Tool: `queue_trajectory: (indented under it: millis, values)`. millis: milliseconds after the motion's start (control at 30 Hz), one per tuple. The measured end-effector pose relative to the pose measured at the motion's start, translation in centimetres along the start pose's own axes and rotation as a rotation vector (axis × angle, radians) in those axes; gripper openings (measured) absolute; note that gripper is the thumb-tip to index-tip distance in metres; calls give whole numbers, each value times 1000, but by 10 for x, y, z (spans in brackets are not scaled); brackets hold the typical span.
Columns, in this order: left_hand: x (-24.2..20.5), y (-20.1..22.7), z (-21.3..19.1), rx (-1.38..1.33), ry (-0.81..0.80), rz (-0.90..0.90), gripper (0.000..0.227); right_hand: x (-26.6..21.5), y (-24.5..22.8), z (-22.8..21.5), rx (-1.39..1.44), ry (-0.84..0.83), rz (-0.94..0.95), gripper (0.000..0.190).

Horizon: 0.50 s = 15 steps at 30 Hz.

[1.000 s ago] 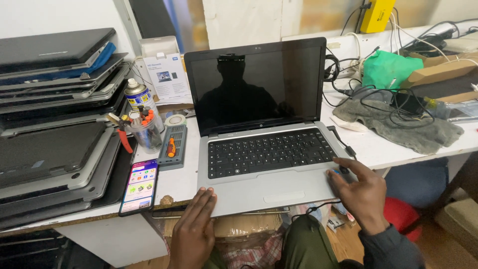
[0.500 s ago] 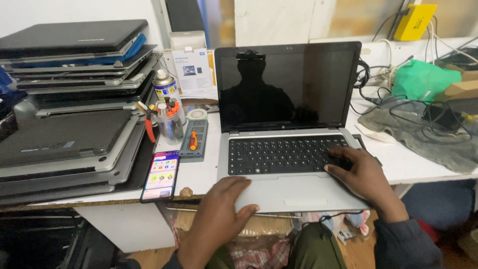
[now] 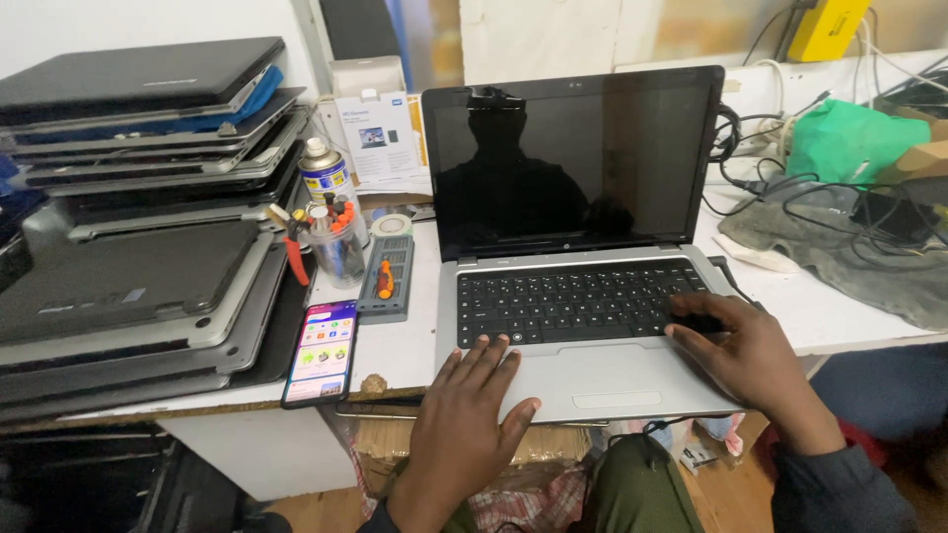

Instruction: The person removes the battery from a laptop, then uses a screwdriver to remove screws from the back panel. They lift off the panel to expose the internal components, including RAM and a hard drive.

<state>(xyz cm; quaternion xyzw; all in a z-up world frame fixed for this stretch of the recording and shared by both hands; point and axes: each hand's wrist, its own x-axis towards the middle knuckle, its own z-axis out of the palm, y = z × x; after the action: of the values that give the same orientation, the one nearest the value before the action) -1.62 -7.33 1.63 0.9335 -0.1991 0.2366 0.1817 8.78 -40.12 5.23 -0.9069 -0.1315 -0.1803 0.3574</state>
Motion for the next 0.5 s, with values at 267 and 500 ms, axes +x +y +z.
queue_trajectory:
  millis: [267,500]
  values:
    - [-2,1,0,-3,-9,-14,64,-2,-4,-1,11,-24,39,40]
    - [-2,1,1,0,20,7,62,-2,-7,-2,6,-3,8,38]
